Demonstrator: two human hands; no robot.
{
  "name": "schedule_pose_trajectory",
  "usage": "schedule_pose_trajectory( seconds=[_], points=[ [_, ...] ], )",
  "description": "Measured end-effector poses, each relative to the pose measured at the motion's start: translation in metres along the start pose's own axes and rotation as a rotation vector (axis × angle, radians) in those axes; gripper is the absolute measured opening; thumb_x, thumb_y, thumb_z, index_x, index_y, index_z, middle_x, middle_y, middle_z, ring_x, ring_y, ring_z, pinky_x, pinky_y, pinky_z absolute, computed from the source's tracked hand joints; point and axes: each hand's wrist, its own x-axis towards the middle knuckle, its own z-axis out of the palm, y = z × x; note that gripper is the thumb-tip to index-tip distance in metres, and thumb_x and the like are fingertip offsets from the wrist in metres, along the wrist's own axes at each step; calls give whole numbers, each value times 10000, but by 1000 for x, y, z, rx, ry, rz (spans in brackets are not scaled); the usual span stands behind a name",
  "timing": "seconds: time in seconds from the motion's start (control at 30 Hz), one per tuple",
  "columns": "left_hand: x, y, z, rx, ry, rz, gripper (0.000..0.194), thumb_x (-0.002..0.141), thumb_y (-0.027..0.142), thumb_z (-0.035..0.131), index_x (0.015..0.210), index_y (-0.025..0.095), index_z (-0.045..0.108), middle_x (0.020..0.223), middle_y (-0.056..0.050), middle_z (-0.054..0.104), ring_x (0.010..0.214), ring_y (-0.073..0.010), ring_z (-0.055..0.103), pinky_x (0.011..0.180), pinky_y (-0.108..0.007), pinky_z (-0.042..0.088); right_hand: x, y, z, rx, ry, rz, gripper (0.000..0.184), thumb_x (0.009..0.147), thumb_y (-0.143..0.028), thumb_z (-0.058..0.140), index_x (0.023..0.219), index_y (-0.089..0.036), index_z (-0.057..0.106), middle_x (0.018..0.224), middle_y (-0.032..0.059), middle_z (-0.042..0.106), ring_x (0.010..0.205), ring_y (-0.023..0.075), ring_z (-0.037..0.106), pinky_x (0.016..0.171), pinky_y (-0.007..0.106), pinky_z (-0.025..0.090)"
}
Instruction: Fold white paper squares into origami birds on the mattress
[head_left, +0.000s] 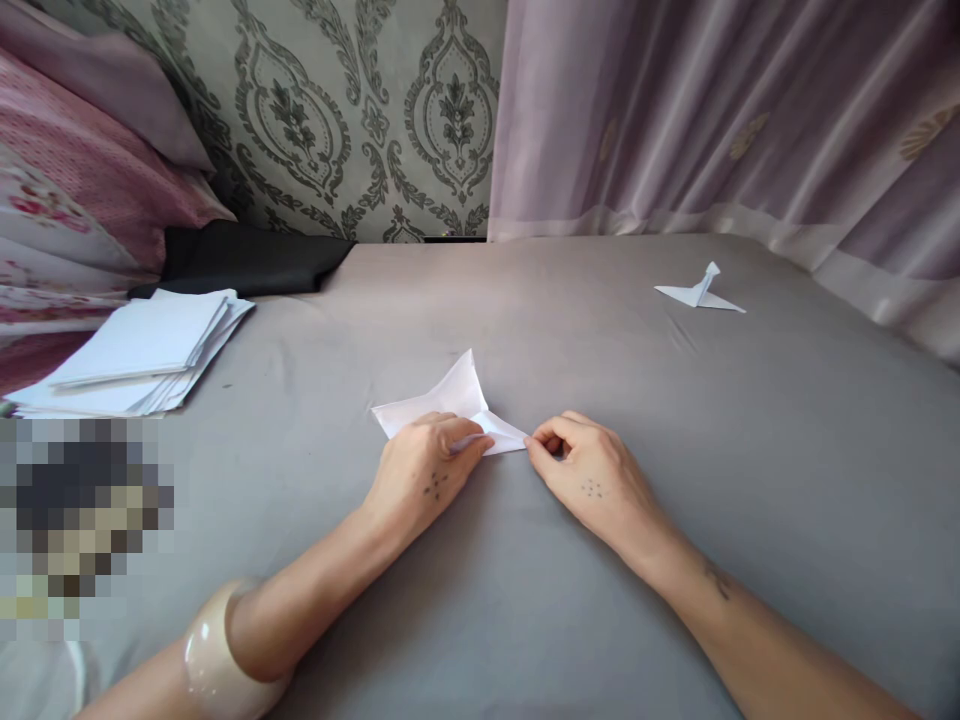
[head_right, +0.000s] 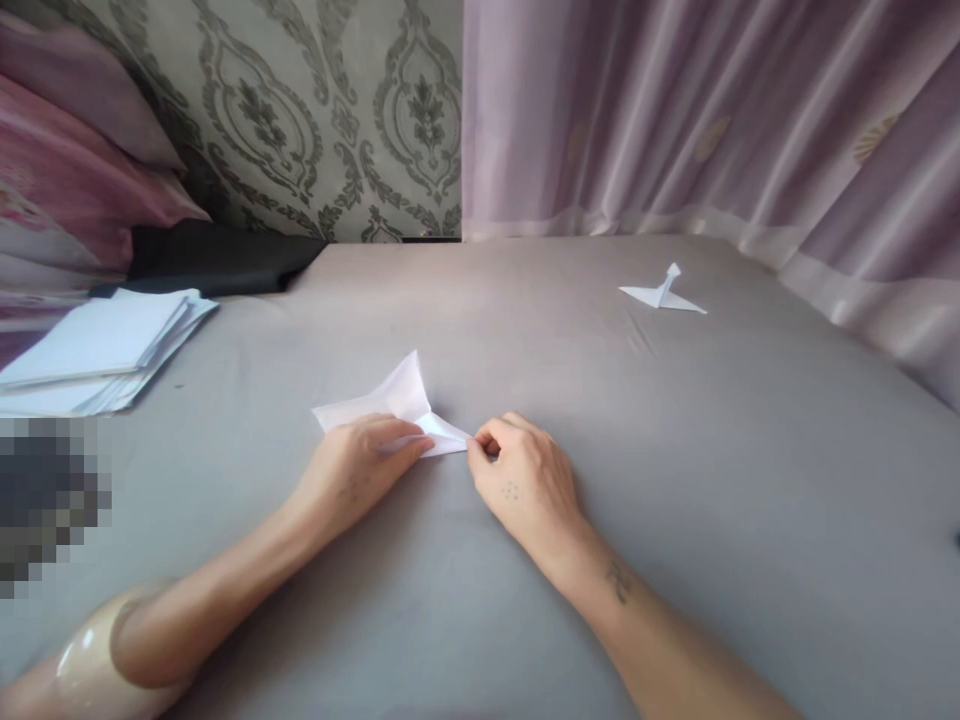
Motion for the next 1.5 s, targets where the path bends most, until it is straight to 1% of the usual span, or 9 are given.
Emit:
schedule_pose_trajectory(
  seconds=[0.27, 0.37, 0.47, 0.67, 0.77, 1.03, 1.13, 1.3, 1.5],
  points=[
    [3, -1, 1, -2, -39, 7, 238, 888, 343, 531, 785, 219, 705, 773, -20, 677, 741, -193, 617, 668, -287, 444, 2, 0, -4, 11, -74, 33, 167, 819, -248, 552, 695, -246, 665, 778, -16, 652, 676, 134, 592, 597, 258, 416],
    [3, -2, 2, 1, -30, 15, 235, 887, 338, 531, 787, 219, 707, 773, -22, 680, 729, -191, 615, 655, -282, 438, 3, 7, -12, 102, -93, 56, 160, 821, -265, 542, 739, -250, 679, 744, -16, 666, 653, 136, 602, 576, 253, 429],
    [3, -2, 2, 1, -20, 31, 249, 889, 341, 527, 771, 215, 707, 767, -28, 680, 720, -191, 615, 637, -275, 435, 2, 12, -19, 191, -63, 74, 165, 826, -265, 529, 807, -242, 691, 712, -11, 682, 638, 143, 622, 575, 251, 451],
    [2, -3, 2, 2, -17, 25, 239, 893, 343, 524, 797, 222, 707, 766, -23, 677, 718, -185, 614, 627, -268, 437, -12, 8, -19, 21, -57, -163, 288, 850, -138, 475, 919, -284, 714, 849, -10, 677, 688, 125, 598, 597, 243, 429],
    [2, -4, 4, 6, -8, 33, 242, 897, 341, 522, 802, 216, 707, 763, -25, 676, 703, -178, 612, 617, -266, 432, -17, 5, -18, -83, -70, -234, 353, 841, -91, 468, 986, -288, 724, 856, 2, 662, 711, 129, 590, 606, 248, 418],
    [2, -4, 5, 17, -9, 43, 241, 897, 334, 526, 784, 211, 700, 736, -21, 655, 695, -176, 604, 615, -266, 428, -18, 3, -16, -228, -61, -313, 364, 821, -37, 471, 978, -262, 710, 874, 1, 632, 741, 134, 574, 624, 281, 393],
    [1, -3, 2, 5, -6, 53, 248, 899, 334, 521, 787, 211, 705, 728, -21, 654, 702, -181, 607, 624, -271, 437, -19, 3, -13, -246, -45, -363, 353, 827, -15, 443, 943, -232, 696, 882, 19, 618, 774, 145, 568, 650, 292, 403],
    [1, 0, -2, -52, -27, 8, 244, 882, 356, 536, 819, 208, 720, 775, -32, 687, 708, -191, 625, 629, -275, 448, -22, 0, -11, -298, -85, -442, 324, 822, 11, 396, 903, -177, 647, 919, 58, 594, 809, 172, 545, 702, 319, 432],
    [3, -1, -3, -95, -37, -34, 228, 862, 363, 560, 829, 207, 724, 803, -29, 705, 740, -202, 641, 643, -282, 456, -28, -4, -11, -387, -107, -441, 309, 810, 8, 407, 943, -170, 621, 942, 72, 590, 828, 190, 550, 708, 342, 439]
  ],
)
